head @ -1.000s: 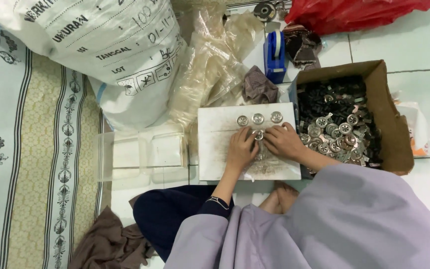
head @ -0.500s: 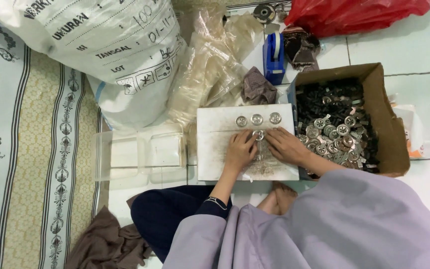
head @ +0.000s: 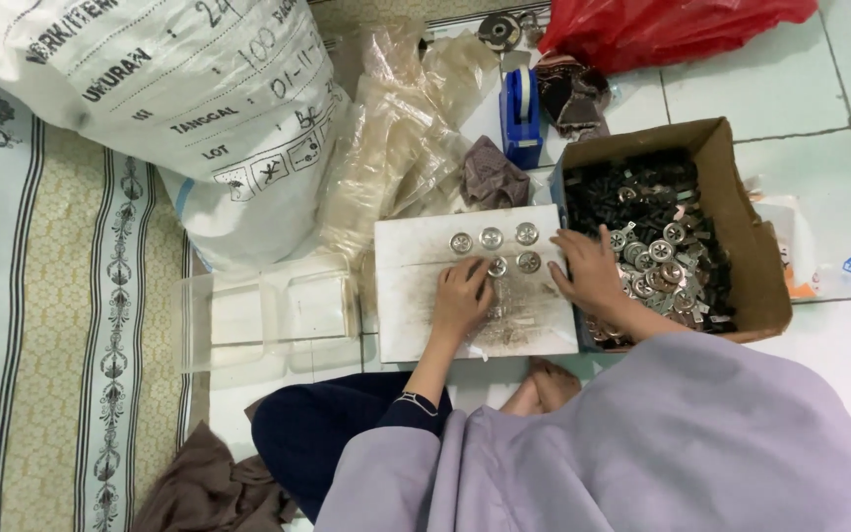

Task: Picking up small circular metal components from a cardboard box and placing them into small plastic bags.

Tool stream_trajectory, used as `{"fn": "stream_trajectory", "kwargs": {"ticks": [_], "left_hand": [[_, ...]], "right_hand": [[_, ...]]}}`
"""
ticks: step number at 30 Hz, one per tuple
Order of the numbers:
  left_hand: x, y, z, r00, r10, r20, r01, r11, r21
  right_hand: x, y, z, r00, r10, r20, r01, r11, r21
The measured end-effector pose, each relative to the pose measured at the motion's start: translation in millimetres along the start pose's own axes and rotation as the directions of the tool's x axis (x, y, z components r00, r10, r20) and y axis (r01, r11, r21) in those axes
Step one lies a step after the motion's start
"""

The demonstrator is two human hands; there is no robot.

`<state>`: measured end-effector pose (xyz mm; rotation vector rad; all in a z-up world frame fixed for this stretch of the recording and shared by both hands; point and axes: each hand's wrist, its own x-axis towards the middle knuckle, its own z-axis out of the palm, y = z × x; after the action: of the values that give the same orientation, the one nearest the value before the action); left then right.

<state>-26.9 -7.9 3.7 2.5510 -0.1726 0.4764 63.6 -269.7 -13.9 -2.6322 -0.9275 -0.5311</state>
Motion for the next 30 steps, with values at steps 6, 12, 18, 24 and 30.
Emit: {"fn": "stream_trajectory", "kwargs": {"ticks": [6, 12, 18, 24, 30], "left_hand": [[25.7, 47.8, 2.3, 0.993, -0.116, -0.006, 0.109, 0.945, -0.310], [70.5, 151.1, 86.3, 0.973, 0.133, 0.186, -0.005, 0.826, -0.563], [16.3, 135.6, 274.4, 0.811, 0.014, 0.585, 0.200, 0.933, -0.300], [20.0, 143.1, 218.0, 0.763, 0.028, 0.645, -0.025, 1.000, -0.014], [12.1, 139.5, 234.2, 0.823, 0.003, 0.568, -0.047, 0.997, 0.062]], "right_hand": [[-15.2, 54.7, -28.8, 0.824, 0.535, 0.187, -0.558, 0.823, 0.104], [-89.2, 125.2, 23.9, 0.648, 0.686, 0.331, -0.725, 0.689, -0.009], [-103.1, 104.0, -6.6, 0.775, 0.425, 0.467, -0.389, 0.904, -0.177], [-97.4, 105.7, -31.5, 0.710, 0.407, 0.574, -0.320, 0.913, -0.252], [-109.1, 113.8, -21.5, 0.780, 0.326, 0.533, -0.258, 0.945, -0.200]]}}
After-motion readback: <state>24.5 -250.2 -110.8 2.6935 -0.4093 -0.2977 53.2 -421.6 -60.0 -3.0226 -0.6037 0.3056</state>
